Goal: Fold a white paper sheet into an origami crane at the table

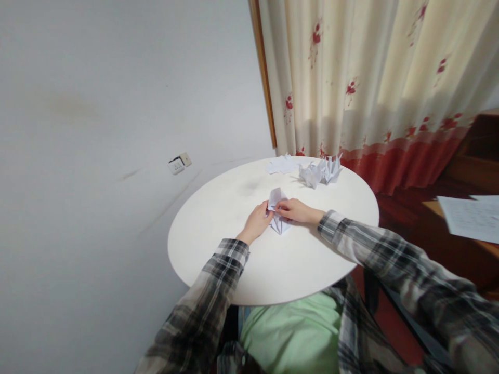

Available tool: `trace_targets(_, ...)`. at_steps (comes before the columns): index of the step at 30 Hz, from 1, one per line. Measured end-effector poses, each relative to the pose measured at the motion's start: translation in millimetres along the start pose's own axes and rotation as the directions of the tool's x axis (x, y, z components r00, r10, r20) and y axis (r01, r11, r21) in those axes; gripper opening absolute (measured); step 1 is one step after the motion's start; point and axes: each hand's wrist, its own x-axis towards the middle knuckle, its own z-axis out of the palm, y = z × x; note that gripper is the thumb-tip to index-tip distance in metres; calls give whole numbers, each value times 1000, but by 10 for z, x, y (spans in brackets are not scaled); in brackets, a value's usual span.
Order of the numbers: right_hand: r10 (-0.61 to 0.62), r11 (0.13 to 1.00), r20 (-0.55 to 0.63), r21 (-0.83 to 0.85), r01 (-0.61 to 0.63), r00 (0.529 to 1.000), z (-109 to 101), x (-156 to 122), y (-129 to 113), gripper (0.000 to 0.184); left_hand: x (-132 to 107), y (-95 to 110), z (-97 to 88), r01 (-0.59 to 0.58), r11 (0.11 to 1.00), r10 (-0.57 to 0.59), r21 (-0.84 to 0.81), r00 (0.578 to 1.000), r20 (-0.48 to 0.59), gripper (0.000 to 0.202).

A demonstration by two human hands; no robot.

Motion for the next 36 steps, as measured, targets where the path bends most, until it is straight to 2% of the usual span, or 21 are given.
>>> trace_targets(18, -42, 999, -6, 4, 42, 999, 32, 9, 23, 28, 4, 16, -15, -2, 1000, 2, 20, 1000, 21, 22)
trace_targets(24, -32, 999, 7, -6, 32, 999, 39, 13, 38, 28, 7, -4, -12, -57, 998, 56, 33, 998, 20, 21)
trace_targets(36, -27, 1000, 36, -13, 27, 999, 30, 14, 44, 29, 12, 3, -28, -80, 995, 77, 65, 996, 47, 17)
